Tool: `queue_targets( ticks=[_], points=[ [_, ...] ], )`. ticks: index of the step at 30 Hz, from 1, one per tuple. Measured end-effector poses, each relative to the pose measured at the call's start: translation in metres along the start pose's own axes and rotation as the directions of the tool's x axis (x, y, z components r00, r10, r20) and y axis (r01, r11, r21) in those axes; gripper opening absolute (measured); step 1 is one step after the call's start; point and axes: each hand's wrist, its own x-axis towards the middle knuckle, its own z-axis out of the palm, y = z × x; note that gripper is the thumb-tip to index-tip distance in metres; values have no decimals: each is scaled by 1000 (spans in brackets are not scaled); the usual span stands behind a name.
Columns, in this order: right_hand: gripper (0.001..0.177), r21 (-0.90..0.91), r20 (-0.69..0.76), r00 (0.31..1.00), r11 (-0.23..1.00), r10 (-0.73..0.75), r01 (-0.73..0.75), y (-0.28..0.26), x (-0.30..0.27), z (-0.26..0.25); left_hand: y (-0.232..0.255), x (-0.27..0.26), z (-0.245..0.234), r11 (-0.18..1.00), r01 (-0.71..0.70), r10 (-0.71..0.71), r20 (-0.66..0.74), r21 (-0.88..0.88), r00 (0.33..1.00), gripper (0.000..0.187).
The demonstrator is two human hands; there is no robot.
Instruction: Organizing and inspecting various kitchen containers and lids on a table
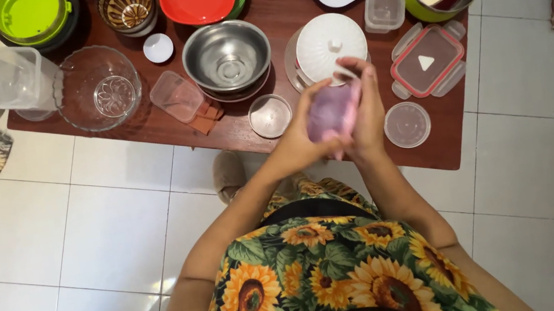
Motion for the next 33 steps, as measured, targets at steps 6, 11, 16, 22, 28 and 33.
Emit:
queue_targets(
  ticks=[6, 11, 16, 22, 28, 33],
  points=[
    [101, -183, 476, 814, 868, -333, 462, -3, -6, -4, -3, 7, -12, 738, 433, -503, 6, -518, 864, 85],
    [132, -356, 776, 589, 613, -227, 706, -17, 1, -7, 1, 15, -27, 706, 497, -548, 57, -505, 835, 103],
    [145, -360, 811, 571, 656, -131, 663, -14, 5, -14, -19, 16, -38, 608, 569, -630, 100, -553, 770, 101],
    [136, -260, 786, 604, 814, -133, 519, -18, 7, -10, 35, 10, -23, 603, 569, -619, 122, -559, 776, 108],
    [121, -168, 759, 648, 941, -67, 293, -10, 13, -23, 30, 0, -15, 587, 492, -459, 236, -643, 856, 100],
    [120, -90, 749, 659, 977, -63, 195, -6, 11, -22, 51, 2, -8, 576, 488, -410, 284, -656, 866, 88]
  ],
)
